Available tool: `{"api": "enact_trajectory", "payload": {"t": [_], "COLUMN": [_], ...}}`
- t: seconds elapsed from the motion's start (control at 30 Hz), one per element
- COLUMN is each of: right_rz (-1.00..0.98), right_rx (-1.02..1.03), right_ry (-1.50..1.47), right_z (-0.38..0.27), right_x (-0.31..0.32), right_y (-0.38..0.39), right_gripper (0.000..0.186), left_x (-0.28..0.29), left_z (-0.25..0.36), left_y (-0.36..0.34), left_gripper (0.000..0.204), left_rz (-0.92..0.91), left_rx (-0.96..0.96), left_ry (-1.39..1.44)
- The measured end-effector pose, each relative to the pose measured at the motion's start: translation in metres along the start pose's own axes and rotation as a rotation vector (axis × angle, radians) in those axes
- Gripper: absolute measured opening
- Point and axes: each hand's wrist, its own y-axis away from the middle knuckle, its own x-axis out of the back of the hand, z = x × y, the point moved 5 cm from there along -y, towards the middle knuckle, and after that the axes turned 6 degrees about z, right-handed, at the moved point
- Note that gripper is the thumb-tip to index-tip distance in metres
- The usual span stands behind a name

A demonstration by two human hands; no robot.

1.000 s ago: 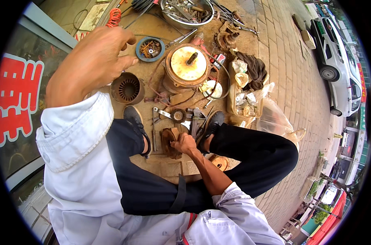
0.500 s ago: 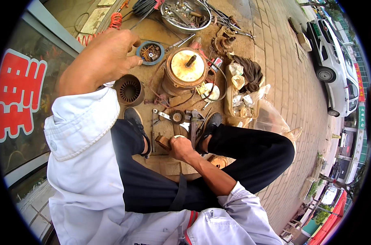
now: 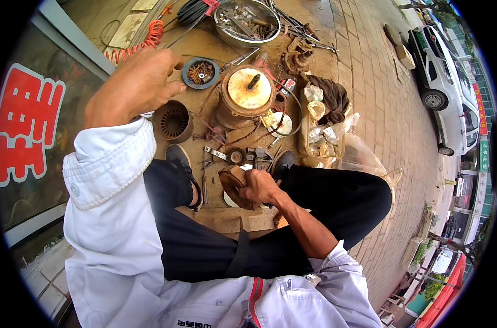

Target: The person sits on the ground and works on a circular metal part, using a hammer and other tools to adjust and clean it. They repeatedly pick up and place down various components, including a white disc and a rusty metal piece, while handling tools like a hammer and a wrench.

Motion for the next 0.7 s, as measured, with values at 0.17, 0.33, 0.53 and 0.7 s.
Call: {"api": "enact_trajectory", "payload": {"t": [0.17, 0.33, 0.53, 0.7], "right_rz": [0.016, 0.193, 0.231, 0.155], "right_rx": [-0.004, 0.167, 0.31, 0.123], "right_ry": [-0.219, -0.691, -1.179, -1.268], "right_z": [-0.061, -0.092, -0.093, -0.082], "right_x": [0.086, 0.207, 0.264, 0.261], "right_y": [0.031, 0.05, 0.027, -0.002], "right_gripper": [0.031, 0.039, 0.053, 0.05], "left_x": [0.0, -0.014, -0.015, -0.039], "left_z": [0.001, 0.025, 0.052, 0.034], "left_y": [-0.006, -0.024, -0.031, -0.044], "left_gripper": [0.038, 0.042, 0.069, 0.059], "left_rz": [-0.05, -0.184, -0.178, -0.157], "left_rx": [-0.004, -0.036, 0.029, 0.187], "left_ry": [-0.015, 0.328, 0.975, 1.109]}}
